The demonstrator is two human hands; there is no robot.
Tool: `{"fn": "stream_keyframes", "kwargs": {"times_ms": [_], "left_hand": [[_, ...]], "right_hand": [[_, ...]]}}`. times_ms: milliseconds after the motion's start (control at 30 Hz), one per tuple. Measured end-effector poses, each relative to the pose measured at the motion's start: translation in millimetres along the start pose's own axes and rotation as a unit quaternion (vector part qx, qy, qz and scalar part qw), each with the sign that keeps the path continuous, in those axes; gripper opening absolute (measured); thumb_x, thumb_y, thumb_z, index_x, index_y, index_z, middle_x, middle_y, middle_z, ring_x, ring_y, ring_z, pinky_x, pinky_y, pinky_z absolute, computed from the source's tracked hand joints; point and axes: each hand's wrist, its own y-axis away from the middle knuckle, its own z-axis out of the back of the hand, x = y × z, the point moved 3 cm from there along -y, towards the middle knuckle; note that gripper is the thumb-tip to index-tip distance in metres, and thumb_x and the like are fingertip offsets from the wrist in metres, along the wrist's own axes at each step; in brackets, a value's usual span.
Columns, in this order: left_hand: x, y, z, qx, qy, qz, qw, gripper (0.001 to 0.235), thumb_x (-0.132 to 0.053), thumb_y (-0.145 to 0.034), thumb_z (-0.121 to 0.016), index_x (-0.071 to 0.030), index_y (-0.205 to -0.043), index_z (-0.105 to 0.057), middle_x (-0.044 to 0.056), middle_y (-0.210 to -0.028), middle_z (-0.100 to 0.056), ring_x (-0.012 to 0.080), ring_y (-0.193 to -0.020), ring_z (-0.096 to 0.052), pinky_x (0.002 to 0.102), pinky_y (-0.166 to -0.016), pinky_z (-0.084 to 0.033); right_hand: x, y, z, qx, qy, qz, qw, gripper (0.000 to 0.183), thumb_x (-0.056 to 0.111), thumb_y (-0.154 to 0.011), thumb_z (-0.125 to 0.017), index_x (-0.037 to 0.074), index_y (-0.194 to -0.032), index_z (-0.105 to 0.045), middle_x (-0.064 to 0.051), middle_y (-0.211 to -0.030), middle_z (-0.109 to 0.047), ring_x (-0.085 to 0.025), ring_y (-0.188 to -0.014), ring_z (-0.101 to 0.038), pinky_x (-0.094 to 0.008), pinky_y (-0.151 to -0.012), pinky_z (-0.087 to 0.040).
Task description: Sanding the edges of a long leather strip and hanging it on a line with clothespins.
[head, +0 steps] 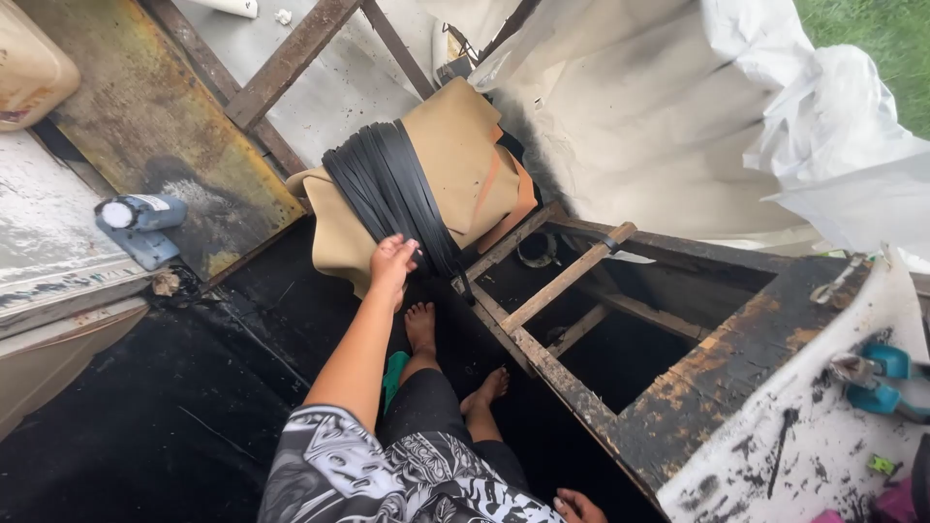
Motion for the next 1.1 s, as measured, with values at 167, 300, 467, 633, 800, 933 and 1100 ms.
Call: {"fn": "stream_keyframes", "kwargs": {"times_ms": [167, 300, 467, 633, 800, 933, 1100], "left_hand": [[-55.9, 121.7, -8.3, 0.18, 0.214, 0.054, 0.959, 0.013, -0.011, -0.103, -0.061, -0.008, -0.115, -0.065, 0.006, -0.099, -0.072, 0.0157, -0.081, -0.072, 0.025, -0.061, -0.058], [-75.9, 202.5, -6.7, 0.259, 0.31, 0.09, 0.911, 0.015, -0.008, -0.104, -0.057, -0.008, -0.117, -0.065, 0.009, -0.103, -0.073, 0.0202, -0.085, -0.074, 0.03, -0.071, -0.063], [-93.0, 281.1, -8.4, 0.298, 0.301, 0.113, 0.899, 0.014, -0.011, -0.105, -0.056, -0.013, -0.118, -0.063, 0.008, -0.105, -0.071, 0.0203, -0.089, -0.074, 0.033, -0.073, -0.064], [-108.7, 329.6, -13.9, 0.342, 0.307, 0.132, 0.879, 0.014, -0.009, -0.106, -0.056, -0.011, -0.117, -0.063, 0.01, -0.108, -0.07, 0.0227, -0.094, -0.073, 0.036, -0.084, -0.063], [-159.2, 346.6, -19.3, 0.297, 0.195, 0.027, 0.934, 0.032, -0.009, -0.099, -0.064, -0.003, -0.13, -0.06, 0.016, -0.111, -0.072, 0.0265, -0.09, -0.075, 0.035, -0.076, -0.065], [-181.1, 346.3, -24.9, 0.318, 0.204, -0.002, 0.926, 0.033, -0.007, -0.1, -0.063, -0.002, -0.132, -0.059, 0.016, -0.111, -0.069, 0.0269, -0.09, -0.075, 0.035, -0.076, -0.066], [-200.1, 348.9, -30.7, 0.335, 0.198, -0.03, 0.921, 0.035, -0.005, -0.1, -0.062, -0.001, -0.134, -0.058, 0.014, -0.112, -0.068, 0.0264, -0.091, -0.074, 0.034, -0.076, -0.065]], "right_hand": [[129.2, 67.7, 9.0, 0.161, -0.08, 0.149, 0.972, 0.044, 0.018, -0.089, -0.072, 0.012, -0.132, -0.074, -0.004, -0.132, -0.078, -0.013, -0.124, -0.07, -0.027, -0.108, -0.05], [258.1, 169.5, 37.7, 0.15, -0.079, 0.42, 0.891, 0.039, 0.012, -0.09, -0.069, 0.011, -0.129, -0.071, -0.007, -0.125, -0.075, -0.02, -0.117, -0.073, -0.033, -0.102, -0.056], [335.7, 236.6, 44.3, 0.002, -0.015, 0.635, 0.772, 0.044, 0.021, -0.095, -0.066, 0.007, -0.136, -0.062, -0.011, -0.136, -0.062, -0.026, -0.13, -0.059, -0.041, -0.112, -0.045], [344.1, 244.4, 31.4, 0.032, 0.048, 0.602, 0.796, 0.038, 0.03, -0.096, -0.062, 0.012, -0.129, -0.068, -0.004, -0.119, -0.075, -0.024, -0.113, -0.066, -0.041, -0.102, -0.047], [321.9, 272.0, 48.4, 0.073, -0.043, 0.571, 0.816, 0.018, 0.022, -0.094, -0.066, 0.01, -0.096, -0.079, 0.003, -0.068, -0.067, -0.011, -0.062, -0.057, -0.028, -0.057, -0.045], [301.3, 290.3, 64.8, 0.039, -0.064, 0.585, 0.808, 0.016, 0.021, -0.092, -0.068, 0.008, -0.088, -0.077, 0.002, -0.068, -0.071, -0.011, -0.063, -0.061, -0.026, -0.057, -0.049], [270.7, 300.0, 73.8, 0.039, -0.117, 0.583, 0.803, 0.021, 0.023, -0.092, -0.068, 0.006, -0.091, -0.08, 0.002, -0.065, -0.072, -0.012, -0.064, -0.065, -0.024, -0.059, -0.054]]}}
